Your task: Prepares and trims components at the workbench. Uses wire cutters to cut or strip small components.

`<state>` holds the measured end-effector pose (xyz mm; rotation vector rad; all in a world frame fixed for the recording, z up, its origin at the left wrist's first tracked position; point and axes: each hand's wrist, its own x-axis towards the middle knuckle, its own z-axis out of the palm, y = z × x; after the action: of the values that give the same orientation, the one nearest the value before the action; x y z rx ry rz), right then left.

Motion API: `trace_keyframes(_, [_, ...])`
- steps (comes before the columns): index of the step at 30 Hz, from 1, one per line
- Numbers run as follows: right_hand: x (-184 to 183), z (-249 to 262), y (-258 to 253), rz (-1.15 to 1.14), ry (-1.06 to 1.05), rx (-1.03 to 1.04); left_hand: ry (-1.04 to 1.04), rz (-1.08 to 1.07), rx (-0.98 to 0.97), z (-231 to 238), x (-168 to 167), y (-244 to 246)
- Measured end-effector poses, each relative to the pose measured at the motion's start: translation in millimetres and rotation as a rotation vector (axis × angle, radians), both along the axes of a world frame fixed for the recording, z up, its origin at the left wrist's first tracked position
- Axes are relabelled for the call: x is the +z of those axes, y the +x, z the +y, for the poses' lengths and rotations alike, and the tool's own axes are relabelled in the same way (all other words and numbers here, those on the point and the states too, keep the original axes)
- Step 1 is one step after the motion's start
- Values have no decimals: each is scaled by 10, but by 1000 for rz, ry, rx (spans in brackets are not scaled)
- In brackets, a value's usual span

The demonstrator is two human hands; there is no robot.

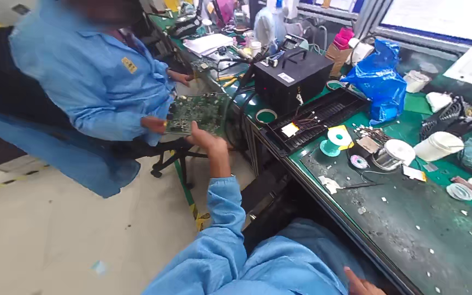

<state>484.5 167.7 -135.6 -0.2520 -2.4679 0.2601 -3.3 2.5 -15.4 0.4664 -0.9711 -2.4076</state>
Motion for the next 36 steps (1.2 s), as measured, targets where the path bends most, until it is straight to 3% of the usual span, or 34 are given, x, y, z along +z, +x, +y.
trace_keyframes(3, [-158, 9, 8, -186, -151, 20, -17, 28, -11, -81, 5, -53])
trace_keyframes(8, [-349, 87, 1, -373, 38, -183, 1, 90, -1, -84, -35, -92])
trace_keyframes(11, [-424, 48, 1, -467, 14, -227, -12, 124, -26, -90, -9, -51])
trace_keyframes(17, [-448, 52, 5, -514, -30, -253, -35, 119, -41, -118, -84, -146])
trace_keyframes(23, [-416, 56, 0, -548, -82, -253, -127, 150, 47, -87, 76, -10])
trace_keyframes(30, [-336, 95, 33, -541, -59, -208, 65, 198, -96, -130, 161, 2])
trace_keyframes(34, [-107, 204, 138, -492, -213, -55, -88, 45, -44, 216, 263, 303])
trace_keyframes(36, [-32, 251, 168, -515, -269, 9, -306, 213, -70, 457, 234, 461])
